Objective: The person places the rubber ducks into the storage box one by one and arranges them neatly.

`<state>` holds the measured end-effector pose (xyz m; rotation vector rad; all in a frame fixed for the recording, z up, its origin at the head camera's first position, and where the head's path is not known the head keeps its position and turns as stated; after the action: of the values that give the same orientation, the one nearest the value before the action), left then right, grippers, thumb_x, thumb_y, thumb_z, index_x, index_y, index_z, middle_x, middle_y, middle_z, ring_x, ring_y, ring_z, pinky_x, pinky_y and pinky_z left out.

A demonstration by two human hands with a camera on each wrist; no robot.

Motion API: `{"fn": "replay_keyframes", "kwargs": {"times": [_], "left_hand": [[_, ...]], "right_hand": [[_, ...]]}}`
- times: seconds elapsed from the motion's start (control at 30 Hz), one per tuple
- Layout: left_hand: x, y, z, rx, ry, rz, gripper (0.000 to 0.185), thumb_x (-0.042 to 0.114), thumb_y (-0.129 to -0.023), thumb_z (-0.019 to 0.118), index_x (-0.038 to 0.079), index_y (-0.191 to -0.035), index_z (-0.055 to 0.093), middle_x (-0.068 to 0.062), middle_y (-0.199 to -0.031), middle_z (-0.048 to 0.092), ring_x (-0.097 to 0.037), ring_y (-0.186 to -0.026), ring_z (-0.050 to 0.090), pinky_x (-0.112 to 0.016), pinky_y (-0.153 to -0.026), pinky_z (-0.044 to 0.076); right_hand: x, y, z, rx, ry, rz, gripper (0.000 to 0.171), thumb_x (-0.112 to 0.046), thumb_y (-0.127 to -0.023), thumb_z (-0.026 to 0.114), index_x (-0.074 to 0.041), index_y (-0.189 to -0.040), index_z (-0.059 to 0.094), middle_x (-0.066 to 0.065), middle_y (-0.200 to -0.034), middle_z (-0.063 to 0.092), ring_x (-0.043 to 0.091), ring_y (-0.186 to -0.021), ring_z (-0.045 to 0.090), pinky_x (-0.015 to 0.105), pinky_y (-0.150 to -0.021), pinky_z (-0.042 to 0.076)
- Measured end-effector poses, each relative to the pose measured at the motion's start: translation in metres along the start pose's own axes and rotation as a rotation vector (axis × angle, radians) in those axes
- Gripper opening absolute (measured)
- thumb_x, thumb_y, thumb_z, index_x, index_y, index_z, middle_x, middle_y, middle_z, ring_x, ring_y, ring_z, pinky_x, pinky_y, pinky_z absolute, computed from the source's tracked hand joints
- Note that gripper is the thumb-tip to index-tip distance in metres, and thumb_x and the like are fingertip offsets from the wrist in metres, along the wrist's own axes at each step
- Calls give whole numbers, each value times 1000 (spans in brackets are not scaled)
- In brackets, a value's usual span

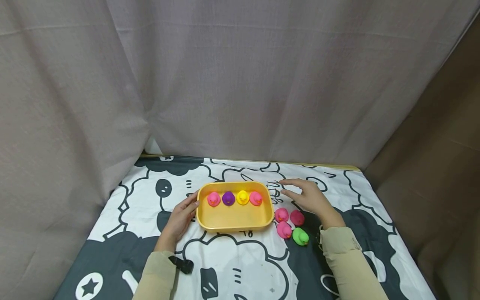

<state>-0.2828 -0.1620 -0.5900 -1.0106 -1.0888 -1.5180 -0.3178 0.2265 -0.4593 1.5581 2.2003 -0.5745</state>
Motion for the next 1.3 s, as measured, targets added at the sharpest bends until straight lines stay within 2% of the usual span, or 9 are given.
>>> {"fn": "replay_keyframes", "kwargs": {"times": [0.17, 0.47, 0.6, 0.77, 0.87, 1.0, 1.3], "left_hand": [[0, 0, 0, -7, 11, 6, 49, 19, -101, 60, 20, -149, 51, 5, -156, 41, -13, -143, 37, -28, -113, 39], [0, -1, 0, -17, 21, 19, 49, 20, -102, 59, 18, -150, 50, 4, -157, 40, -13, -144, 37, -25, -111, 41], [2, 0, 2, -34, 24, 45, 50, 18, -103, 57, 15, -152, 47, 0, -158, 40, -16, -144, 37, -27, -112, 40], [2, 1, 2, -47, 31, 47, 50, 18, -103, 57, 15, -152, 46, -1, -158, 39, -17, -144, 37, -27, -112, 40], [2, 1, 2, -46, 28, 43, 50, 18, -103, 57, 15, -152, 46, 0, -158, 39, -17, -144, 37, -28, -112, 40], [1, 1, 1, -38, 26, 43, 50, 17, -103, 58, 16, -152, 47, 0, -158, 39, -17, -144, 37, -28, -112, 40], [2, 0, 2, -37, 22, 56, 50, 17, -103, 57, 14, -152, 47, -2, -159, 38, -20, -146, 35, -31, -114, 37]], "right_hand": [[11, 10, -3, 20, -24, 46, 41, -37, -93, 73, -21, -130, 70, 5, -130, 67, 32, -125, 57, 61, -102, 48], [21, 23, -2, 37, -83, 66, 39, -34, -93, 74, -19, -128, 71, 3, -129, 68, 29, -125, 58, 58, -101, 50], [25, 27, 0, 32, -107, 91, 45, -42, -92, 72, -19, -131, 69, 4, -132, 65, 30, -126, 57, 58, -97, 52], [31, 34, 3, 40, -128, 125, 56, -57, -89, 69, -21, -132, 67, 3, -131, 66, 31, -125, 56, 59, -101, 49], [34, 39, 5, 48, -164, 153, 61, -59, -88, 69, -20, -134, 66, 3, -129, 67, 31, -123, 57, 59, -103, 48], [37, 45, 10, 53, -195, 177, 61, -58, -88, 71, -19, -134, 65, 5, -128, 67, 33, -121, 59, 56, -101, 51], [41, 52, 23, 50, -181, 244, 52, -47, -92, 71, -15, -133, 66, 9, -124, 69, 34, -117, 62, 52, -99, 54]]}}
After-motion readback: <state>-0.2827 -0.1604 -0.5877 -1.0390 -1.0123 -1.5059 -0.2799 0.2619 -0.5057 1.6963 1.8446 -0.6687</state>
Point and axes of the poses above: each hand's wrist, its own y-axis away from the middle knuckle, its own z-axis out of the palm, x = y × z, the point moved 8 cm from there along -y, towards the middle knuckle
